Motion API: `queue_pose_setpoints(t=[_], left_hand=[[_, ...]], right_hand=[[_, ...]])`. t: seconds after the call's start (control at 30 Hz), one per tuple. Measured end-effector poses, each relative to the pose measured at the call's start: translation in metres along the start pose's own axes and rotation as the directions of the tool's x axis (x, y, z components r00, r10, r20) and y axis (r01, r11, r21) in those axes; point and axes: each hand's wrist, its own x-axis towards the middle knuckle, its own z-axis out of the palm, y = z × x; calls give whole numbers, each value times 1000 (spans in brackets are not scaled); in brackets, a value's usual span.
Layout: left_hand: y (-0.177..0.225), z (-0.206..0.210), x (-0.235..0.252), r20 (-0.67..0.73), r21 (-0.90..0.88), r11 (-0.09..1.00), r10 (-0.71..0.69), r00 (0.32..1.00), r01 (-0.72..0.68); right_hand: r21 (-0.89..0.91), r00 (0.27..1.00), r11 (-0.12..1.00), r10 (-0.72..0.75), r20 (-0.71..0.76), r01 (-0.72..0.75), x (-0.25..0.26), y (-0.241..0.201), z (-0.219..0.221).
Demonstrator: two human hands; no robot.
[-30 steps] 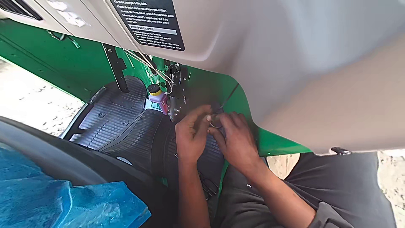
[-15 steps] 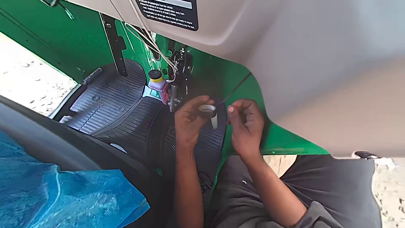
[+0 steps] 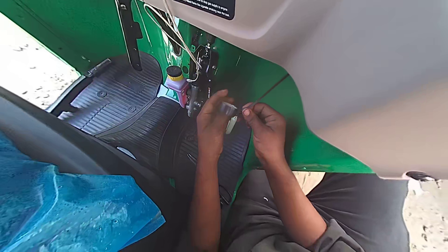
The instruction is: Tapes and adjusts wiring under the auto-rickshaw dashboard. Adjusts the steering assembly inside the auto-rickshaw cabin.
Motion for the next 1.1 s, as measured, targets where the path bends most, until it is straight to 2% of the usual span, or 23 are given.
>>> queue_pose_setpoints(t=[0.1, 0.2, 0.27, 0.33, 0.4, 0.43, 0.5, 0.53, 0.63, 0.9, 1.1], left_hand=[[-3, -4, 4, -37, -4, 989, -146, 989, 146], [-5, -14, 5, -70, 15, 984, -174, 982, 176], [-5, -14, 3, -139, 39, 992, -117, 983, 123], [-3, -9, -1, -230, 210, 976, 104, 968, -55], [2, -6, -2, -150, 468, 834, 400, 904, -291], [6, -3, -4, -64, 588, 725, 483, 873, -358], [13, 3, -6, 79, 769, 517, 506, 859, -376], [13, 6, -7, 121, 810, 451, 497, 859, -375], [8, 11, -8, 166, 857, 351, 506, 846, -378], [3, 31, -12, 151, 887, 290, 551, 821, -358], [4, 31, -3, 106, 895, 329, 499, 860, -301]], right_hand=[[11, 1000, 1000, 23, -15, -23, 1, -3, 0], [-6, 999, 1000, 18, -37, -18, 1, -2, 1], [-20, 999, 1000, 23, -49, -24, 1, -2, 1], [-34, 998, 999, 16, -59, -18, 2, -1, 1], [-44, 998, 999, 0, -70, -4, 2, 0, 1], [-46, 997, 999, -5, -75, 2, 2, 0, 1], [-36, 997, 999, -5, -76, 2, 2, 1, 1], [-26, 997, 1000, -5, -75, 3, 2, 1, 1], [-8, 997, 1000, -4, -81, 4, 3, 3, 0], [52, 997, 999, 8, -83, -3, 4, 4, 0], [59, 998, 998, 38, -52, -35, 0, 4, -1]])
